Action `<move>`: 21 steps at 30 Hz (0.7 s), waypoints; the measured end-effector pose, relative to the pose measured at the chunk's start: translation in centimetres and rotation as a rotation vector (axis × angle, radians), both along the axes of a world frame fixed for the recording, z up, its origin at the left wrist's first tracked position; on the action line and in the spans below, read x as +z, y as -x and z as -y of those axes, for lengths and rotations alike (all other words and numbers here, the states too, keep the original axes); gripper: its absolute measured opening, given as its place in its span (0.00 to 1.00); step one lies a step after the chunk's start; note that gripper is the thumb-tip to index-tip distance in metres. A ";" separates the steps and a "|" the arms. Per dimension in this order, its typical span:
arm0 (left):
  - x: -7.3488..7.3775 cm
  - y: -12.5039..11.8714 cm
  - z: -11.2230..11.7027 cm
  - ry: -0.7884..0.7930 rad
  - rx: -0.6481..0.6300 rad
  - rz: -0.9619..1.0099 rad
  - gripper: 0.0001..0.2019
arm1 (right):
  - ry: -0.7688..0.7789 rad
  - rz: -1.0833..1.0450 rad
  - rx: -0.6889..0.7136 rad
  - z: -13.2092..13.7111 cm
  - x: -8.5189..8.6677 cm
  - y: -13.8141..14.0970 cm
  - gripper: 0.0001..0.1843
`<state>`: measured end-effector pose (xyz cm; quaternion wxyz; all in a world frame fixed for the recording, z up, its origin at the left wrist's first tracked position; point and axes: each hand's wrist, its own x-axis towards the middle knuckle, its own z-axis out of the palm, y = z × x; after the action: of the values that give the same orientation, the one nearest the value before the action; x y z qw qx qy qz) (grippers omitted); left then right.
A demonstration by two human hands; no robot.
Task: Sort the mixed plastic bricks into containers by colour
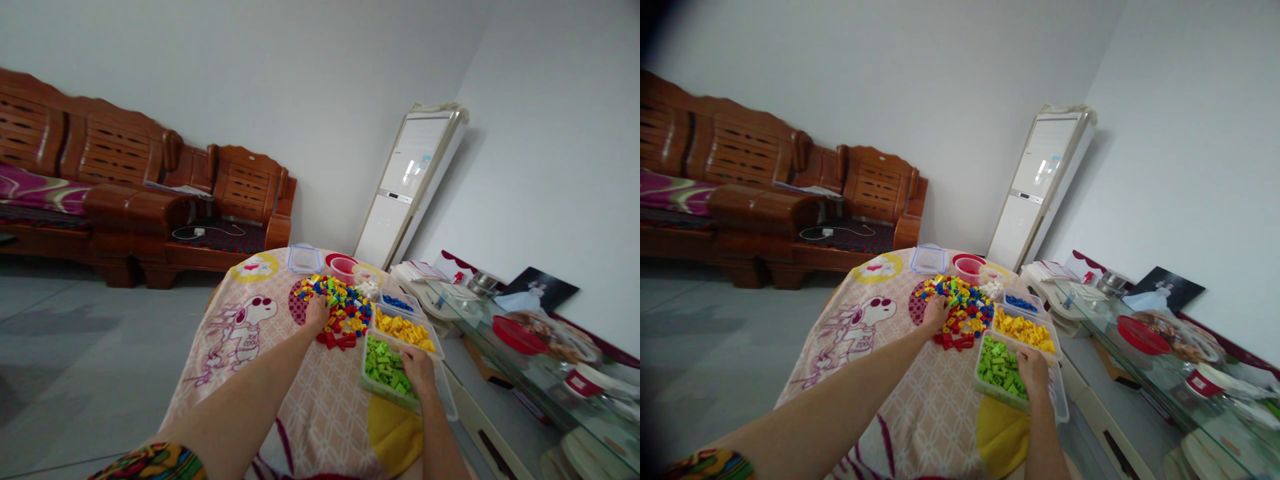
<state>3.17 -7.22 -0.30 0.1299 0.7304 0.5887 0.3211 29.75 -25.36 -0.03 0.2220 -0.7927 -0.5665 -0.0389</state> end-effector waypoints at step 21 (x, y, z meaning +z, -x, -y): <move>1.5 -0.3 -0.8 -0.037 -0.104 -0.030 0.09 | -0.030 -0.032 0.016 0.1 -0.3 0.0 0.16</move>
<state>3.44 -6.38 1.25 0.1242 0.7669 0.5459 0.3138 29.71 -25.49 -0.33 0.2435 -0.7851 -0.5686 -0.0328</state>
